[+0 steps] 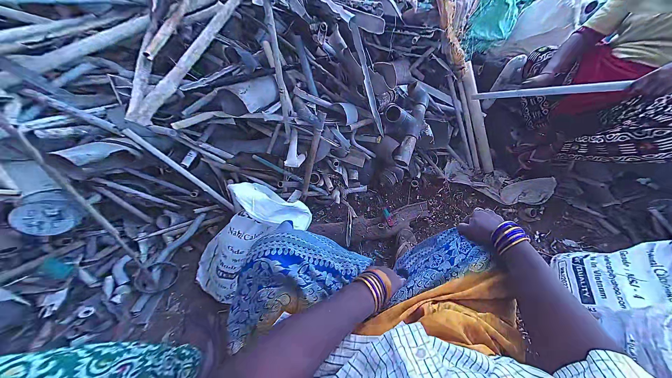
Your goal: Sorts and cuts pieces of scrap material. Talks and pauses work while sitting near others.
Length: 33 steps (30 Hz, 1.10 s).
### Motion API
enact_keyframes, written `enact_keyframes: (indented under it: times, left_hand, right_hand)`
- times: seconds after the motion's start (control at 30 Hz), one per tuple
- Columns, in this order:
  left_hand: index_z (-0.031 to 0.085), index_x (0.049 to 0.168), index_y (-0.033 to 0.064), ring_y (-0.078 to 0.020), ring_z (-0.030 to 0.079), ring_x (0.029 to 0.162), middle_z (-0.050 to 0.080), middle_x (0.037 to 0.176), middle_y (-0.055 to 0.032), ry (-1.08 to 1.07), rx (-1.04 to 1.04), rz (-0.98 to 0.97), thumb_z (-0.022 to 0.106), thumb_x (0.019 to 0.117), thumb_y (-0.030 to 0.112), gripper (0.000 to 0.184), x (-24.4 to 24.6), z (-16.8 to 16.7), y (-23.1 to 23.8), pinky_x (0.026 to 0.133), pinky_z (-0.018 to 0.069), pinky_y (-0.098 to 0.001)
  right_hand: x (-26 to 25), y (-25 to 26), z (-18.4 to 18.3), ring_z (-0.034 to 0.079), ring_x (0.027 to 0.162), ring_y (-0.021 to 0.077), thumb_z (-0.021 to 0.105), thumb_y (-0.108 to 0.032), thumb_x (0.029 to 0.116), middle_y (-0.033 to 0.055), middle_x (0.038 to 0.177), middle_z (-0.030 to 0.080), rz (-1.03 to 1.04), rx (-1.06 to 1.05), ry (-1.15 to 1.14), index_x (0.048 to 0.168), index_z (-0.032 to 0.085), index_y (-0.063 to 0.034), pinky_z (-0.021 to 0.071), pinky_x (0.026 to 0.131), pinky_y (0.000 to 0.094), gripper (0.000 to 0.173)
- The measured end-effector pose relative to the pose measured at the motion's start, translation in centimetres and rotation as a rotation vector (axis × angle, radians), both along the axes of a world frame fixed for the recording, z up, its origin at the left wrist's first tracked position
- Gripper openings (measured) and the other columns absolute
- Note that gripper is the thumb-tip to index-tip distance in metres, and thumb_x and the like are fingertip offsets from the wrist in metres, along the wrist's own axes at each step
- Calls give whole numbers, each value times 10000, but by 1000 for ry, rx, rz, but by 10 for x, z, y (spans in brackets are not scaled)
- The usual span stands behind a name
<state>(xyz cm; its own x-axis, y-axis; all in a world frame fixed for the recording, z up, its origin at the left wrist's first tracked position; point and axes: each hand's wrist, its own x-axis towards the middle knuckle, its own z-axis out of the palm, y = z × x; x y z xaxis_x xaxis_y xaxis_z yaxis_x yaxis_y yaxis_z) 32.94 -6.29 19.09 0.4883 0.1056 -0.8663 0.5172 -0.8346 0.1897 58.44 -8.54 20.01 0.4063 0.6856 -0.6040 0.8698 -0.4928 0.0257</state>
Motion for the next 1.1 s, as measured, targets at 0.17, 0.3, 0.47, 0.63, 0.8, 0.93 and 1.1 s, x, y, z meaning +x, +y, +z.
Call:
enact_keyframes:
  times: [0.17,0.3,0.47,0.63,0.8,0.93,1.1]
  left_hand:
    - [542,1304,-169,-486,510,1350,541,1399,-351,51,-51,-17,432,1077,6,307,8,-9,22,1084,414,-625]
    - [503,1369,-168,-486,471,1395,511,1436,-364,52,-129,159,238,1156,249,538,10,-20,73,1136,352,-623]
    - [450,1475,-48,-436,515,1373,545,1428,-305,46,-50,288,291,1114,513,686,25,-12,126,1113,394,-627]
    - [421,1510,-39,-497,451,1397,502,1465,-314,-21,-133,70,387,1125,296,512,51,-15,119,1093,368,-691]
    - [361,1555,-35,-521,377,1441,448,1510,-334,21,-136,175,448,1109,280,553,54,-23,152,1126,302,-720]
    - [393,1532,-39,-500,437,1410,519,1448,-327,80,-167,247,401,1122,297,530,44,-27,176,1120,342,-685]
    - [458,1461,-74,-474,522,1349,558,1407,-320,83,-169,195,362,1132,332,532,38,-31,204,1090,402,-654]
  right_hand:
    - [4,34,0,540,1312,460,391,-401,1099,315,1302,620,185,-142,-1,1141,681,96,385,1060,638,577]
    - [11,56,-9,561,1281,466,391,-436,1099,316,1266,634,267,-260,-10,1124,679,94,396,1040,647,603]
    - [10,105,-43,575,1262,483,519,-369,1066,329,1291,616,334,-366,109,1286,611,94,430,1022,666,521]
    - [-28,194,-113,562,1292,469,499,-361,1083,320,1331,608,361,-260,326,1364,582,68,398,1065,660,520]
    - [-61,223,-205,524,1323,499,567,-249,1038,336,1417,531,278,-335,363,1512,424,25,407,1058,686,566]
    - [-61,234,-243,577,1238,511,619,-319,1016,337,1321,593,374,-487,340,1438,489,46,432,985,720,573]
    - [-56,265,-265,579,1261,473,585,-295,1045,312,1360,586,444,-491,419,1493,469,-1,430,1028,672,548]
